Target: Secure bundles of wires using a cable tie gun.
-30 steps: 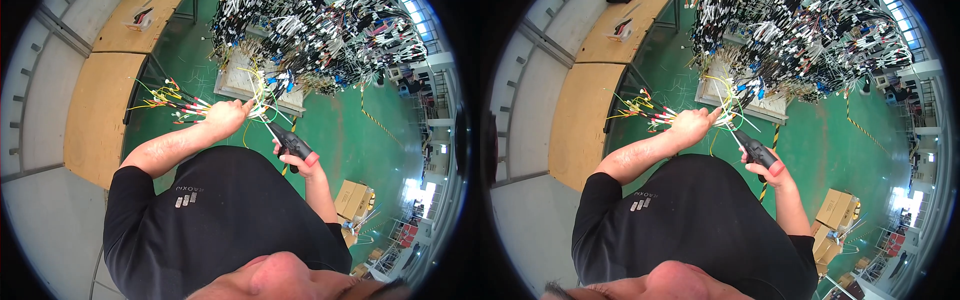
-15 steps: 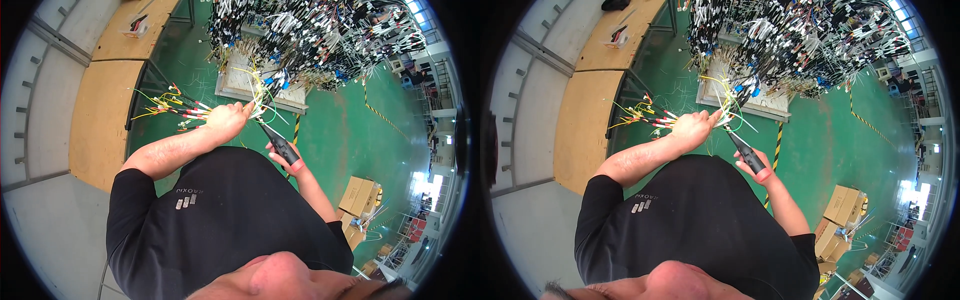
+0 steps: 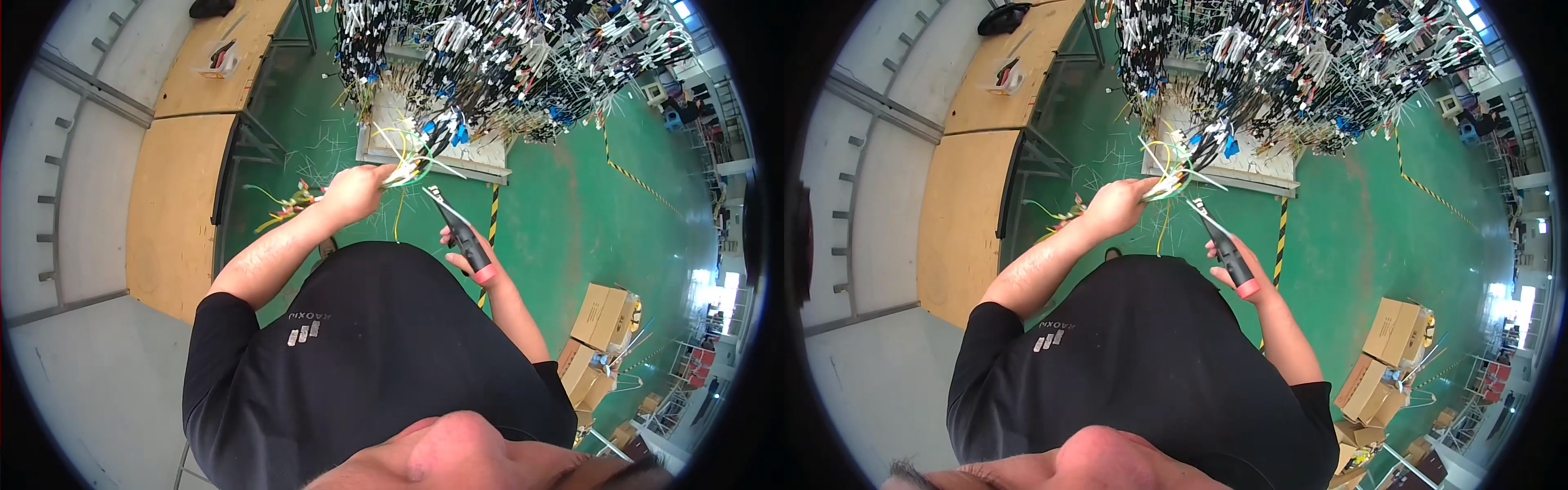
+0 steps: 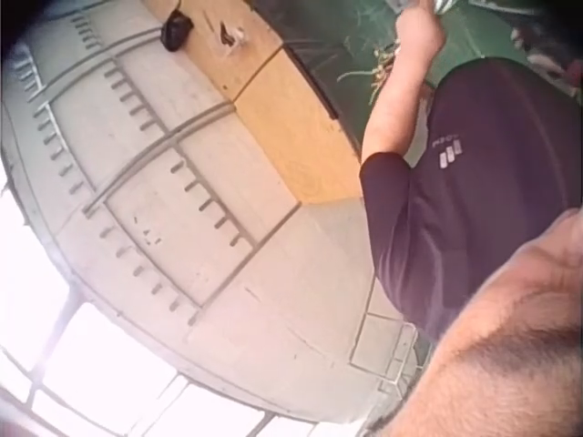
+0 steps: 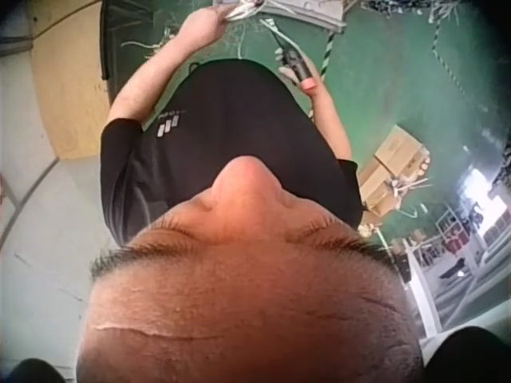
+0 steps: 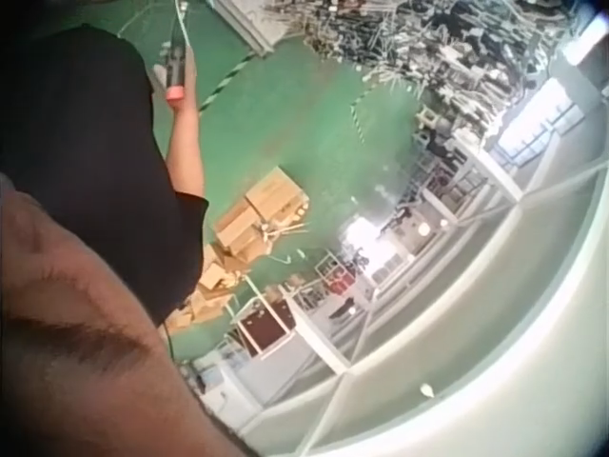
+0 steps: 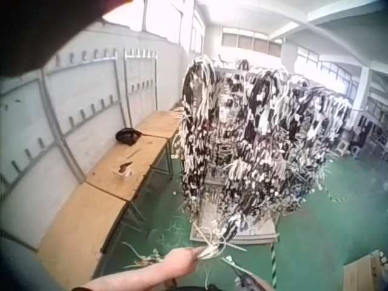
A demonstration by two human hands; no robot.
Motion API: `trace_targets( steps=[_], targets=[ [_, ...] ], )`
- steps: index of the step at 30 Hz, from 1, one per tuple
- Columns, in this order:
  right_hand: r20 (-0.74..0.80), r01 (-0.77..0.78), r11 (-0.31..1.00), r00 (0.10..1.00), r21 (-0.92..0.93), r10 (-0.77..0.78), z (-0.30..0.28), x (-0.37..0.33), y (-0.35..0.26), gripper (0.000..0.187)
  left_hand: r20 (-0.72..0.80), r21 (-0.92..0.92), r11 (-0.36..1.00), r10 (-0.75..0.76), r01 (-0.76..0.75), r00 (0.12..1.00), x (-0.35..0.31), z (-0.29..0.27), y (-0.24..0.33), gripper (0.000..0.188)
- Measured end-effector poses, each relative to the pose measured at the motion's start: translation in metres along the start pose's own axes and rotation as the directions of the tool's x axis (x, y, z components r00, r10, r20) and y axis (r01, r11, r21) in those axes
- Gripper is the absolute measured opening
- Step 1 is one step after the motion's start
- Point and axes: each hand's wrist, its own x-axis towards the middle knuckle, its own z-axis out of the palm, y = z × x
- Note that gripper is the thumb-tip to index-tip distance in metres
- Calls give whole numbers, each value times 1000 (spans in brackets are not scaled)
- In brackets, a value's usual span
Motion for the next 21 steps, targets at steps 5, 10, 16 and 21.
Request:
trace_targets(
  steps=[5,10,16,21],
  targets=[
    [-36,150,951,986,-272,-165,-12,5,-4,51,-159,-237,960,-191,150,969,-5,-2,7,30],
    [-34,201,933,975,-299,-221,-26,11,-4,46,214,-672,583,-438,457,873,-20,5,7,23],
    [-45,199,965,977,-173,-209,-32,18,-12,47,420,-878,19,-451,479,787,-29,35,13,31],
    [77,238,940,962,247,-263,-23,39,-9,67,501,-820,20,-456,572,735,-18,34,38,25]
  ],
)
